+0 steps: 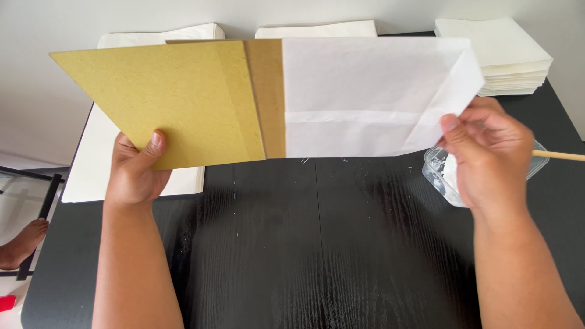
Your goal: The person applies white adhesive to the edges of a folded white paper piece using a brush, then presses the edges together. They then place a yellow cardboard piece onto a larger white sheet and fold the white sheet over the cardboard, smoothing it down.
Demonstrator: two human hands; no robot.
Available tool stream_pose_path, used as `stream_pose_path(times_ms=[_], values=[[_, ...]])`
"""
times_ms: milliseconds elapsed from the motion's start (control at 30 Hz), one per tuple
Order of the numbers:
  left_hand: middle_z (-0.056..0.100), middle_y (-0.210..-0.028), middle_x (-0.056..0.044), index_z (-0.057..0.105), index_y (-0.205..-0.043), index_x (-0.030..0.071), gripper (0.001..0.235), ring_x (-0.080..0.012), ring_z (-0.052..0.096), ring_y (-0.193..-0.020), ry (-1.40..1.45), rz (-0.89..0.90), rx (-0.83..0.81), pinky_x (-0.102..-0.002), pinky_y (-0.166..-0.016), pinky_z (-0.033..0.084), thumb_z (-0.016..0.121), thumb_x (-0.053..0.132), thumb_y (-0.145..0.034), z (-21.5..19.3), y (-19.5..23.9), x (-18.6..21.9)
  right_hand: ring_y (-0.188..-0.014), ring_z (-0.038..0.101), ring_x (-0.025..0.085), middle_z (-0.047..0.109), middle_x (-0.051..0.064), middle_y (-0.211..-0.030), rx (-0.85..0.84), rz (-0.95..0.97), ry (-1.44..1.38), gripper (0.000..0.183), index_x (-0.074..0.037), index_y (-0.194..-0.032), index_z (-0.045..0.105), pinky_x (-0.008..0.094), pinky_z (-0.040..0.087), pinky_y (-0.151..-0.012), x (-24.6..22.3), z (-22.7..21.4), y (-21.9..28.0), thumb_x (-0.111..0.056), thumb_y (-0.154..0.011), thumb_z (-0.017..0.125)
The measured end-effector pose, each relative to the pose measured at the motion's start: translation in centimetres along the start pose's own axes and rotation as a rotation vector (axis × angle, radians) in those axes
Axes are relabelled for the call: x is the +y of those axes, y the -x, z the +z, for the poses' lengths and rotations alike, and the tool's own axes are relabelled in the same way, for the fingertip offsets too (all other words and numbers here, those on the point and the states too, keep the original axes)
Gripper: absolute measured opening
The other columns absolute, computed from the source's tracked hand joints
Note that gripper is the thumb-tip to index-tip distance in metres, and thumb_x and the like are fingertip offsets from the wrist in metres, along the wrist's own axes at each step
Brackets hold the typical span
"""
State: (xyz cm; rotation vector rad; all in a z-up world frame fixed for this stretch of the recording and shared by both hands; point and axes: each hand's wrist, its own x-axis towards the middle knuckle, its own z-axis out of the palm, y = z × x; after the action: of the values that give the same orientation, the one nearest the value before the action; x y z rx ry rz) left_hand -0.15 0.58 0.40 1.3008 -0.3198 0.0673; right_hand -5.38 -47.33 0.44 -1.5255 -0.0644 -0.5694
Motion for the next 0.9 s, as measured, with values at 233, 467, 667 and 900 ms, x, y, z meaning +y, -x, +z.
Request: stream_pose_path(times_ms=[233, 467, 667, 900], values=[[0.063, -0.142, 0.001, 0.061, -0.138, 0.019, 0.043, -0.0231, 0.058, -0.141, 0.042, 0.038, 0.104, -0.043, -0.120, 0.051, 0.071, 0.029, -0.097, -1.6, -0.2, 0.4, -0.115, 0.066, 0.011, 0.067, -0.004, -0.117, 0.139, 0.040, -0.101, 0.010, -0.021, -0.109, 0.060, 0.031, 0.057, -0.096, 2.0, -7.0, -3.6, -0.016, -0.108, 0.069], [0.063, -0.144, 0.007, 0.063, -0.135, 0.029, 0.048, -0.0209, 0.060, -0.143, 0.124, 0.062, 0.248, -0.044, -0.116, 0.055, 0.078, 0.041, -0.091, 0.0, -0.9, 1.5, -0.146, 0.075, 0.023, 0.076, 0.011, -0.154, 0.393, 0.145, -0.634, 0.061, -0.007, -0.146, 0.068, 0.048, 0.069, -0.130, -0.8, -7.7, -5.0, -0.018, -0.088, 0.083], [0.063, -0.142, 0.000, 0.053, -0.144, 0.015, 0.047, -0.0210, 0.064, -0.131, -0.110, -0.256, 0.321, -0.039, -0.106, 0.056, 0.055, 0.022, -0.098, 1.8, -0.4, 3.2, -0.155, 0.067, 0.019, 0.067, 0.003, -0.158, 0.212, 0.081, -0.380, 0.049, -0.016, -0.149, 0.060, 0.038, 0.064, -0.135, -3.2, -6.5, -3.7, -0.020, -0.101, 0.072], [0.068, -0.139, -0.017, 0.058, -0.142, -0.002, 0.056, -0.0351, 0.066, -0.122, -0.293, -0.729, 0.099, -0.048, -0.100, 0.053, 0.054, 0.008, -0.087, 8.7, -0.6, 5.1, -0.149, 0.064, 0.018, 0.064, 0.004, -0.153, 0.102, 0.129, -0.342, 0.044, -0.012, -0.143, 0.058, 0.033, 0.059, -0.127, -3.2, -5.3, -3.0, -0.027, -0.102, 0.063]])
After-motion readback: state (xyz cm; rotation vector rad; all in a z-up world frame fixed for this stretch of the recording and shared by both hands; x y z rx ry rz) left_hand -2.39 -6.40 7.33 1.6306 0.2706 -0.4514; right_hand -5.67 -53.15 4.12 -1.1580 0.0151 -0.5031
